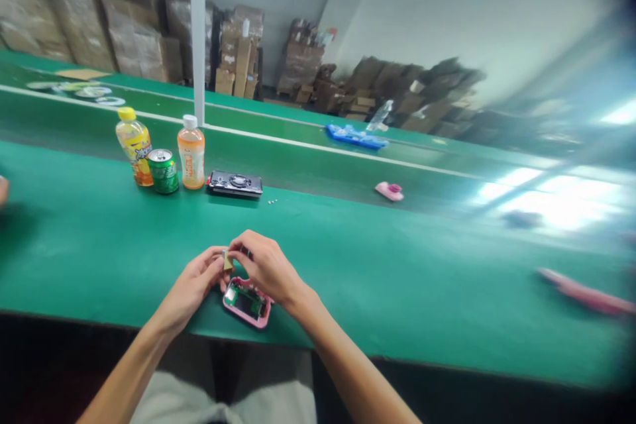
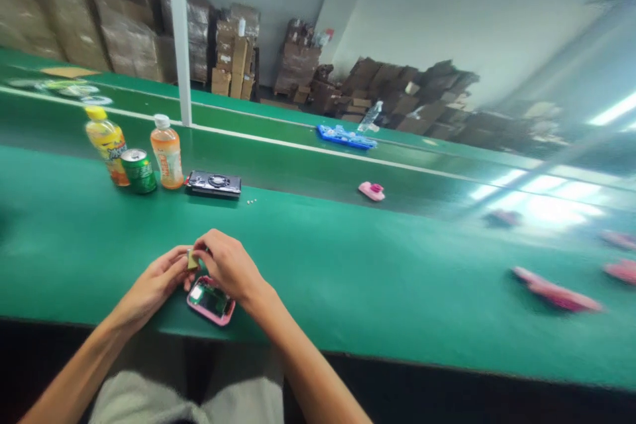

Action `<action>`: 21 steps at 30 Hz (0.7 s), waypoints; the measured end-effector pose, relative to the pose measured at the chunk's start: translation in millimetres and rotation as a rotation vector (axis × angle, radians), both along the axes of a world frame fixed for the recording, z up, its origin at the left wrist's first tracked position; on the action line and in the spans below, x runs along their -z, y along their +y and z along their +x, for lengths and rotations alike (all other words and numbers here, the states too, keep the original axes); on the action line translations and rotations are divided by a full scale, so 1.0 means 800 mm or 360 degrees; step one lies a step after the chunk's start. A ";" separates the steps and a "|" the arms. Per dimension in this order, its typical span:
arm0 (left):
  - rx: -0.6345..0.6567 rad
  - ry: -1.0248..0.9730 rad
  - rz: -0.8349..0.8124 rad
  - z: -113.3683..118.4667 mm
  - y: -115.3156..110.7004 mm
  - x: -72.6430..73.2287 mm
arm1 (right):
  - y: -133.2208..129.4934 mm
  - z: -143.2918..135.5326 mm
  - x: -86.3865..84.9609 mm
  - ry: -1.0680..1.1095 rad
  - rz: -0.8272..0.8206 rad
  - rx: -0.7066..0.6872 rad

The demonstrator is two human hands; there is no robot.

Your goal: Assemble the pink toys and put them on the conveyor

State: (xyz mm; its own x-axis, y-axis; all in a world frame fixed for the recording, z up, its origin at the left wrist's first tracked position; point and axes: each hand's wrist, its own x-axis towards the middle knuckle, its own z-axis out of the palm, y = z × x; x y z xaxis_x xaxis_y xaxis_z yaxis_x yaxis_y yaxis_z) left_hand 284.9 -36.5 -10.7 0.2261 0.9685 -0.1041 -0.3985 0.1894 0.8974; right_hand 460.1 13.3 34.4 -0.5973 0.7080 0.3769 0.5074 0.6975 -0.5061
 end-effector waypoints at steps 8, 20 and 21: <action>0.0030 -0.0063 -0.0055 0.000 0.001 -0.008 | 0.009 0.002 -0.012 -0.0356 0.0118 -0.0134; -0.0065 -0.0211 -0.0167 0.002 0.001 -0.015 | -0.024 -0.012 -0.018 -0.0902 0.0397 -0.0086; -0.0119 -0.0245 -0.0198 0.003 0.002 -0.016 | -0.040 -0.012 -0.013 -0.0870 0.0445 -0.0095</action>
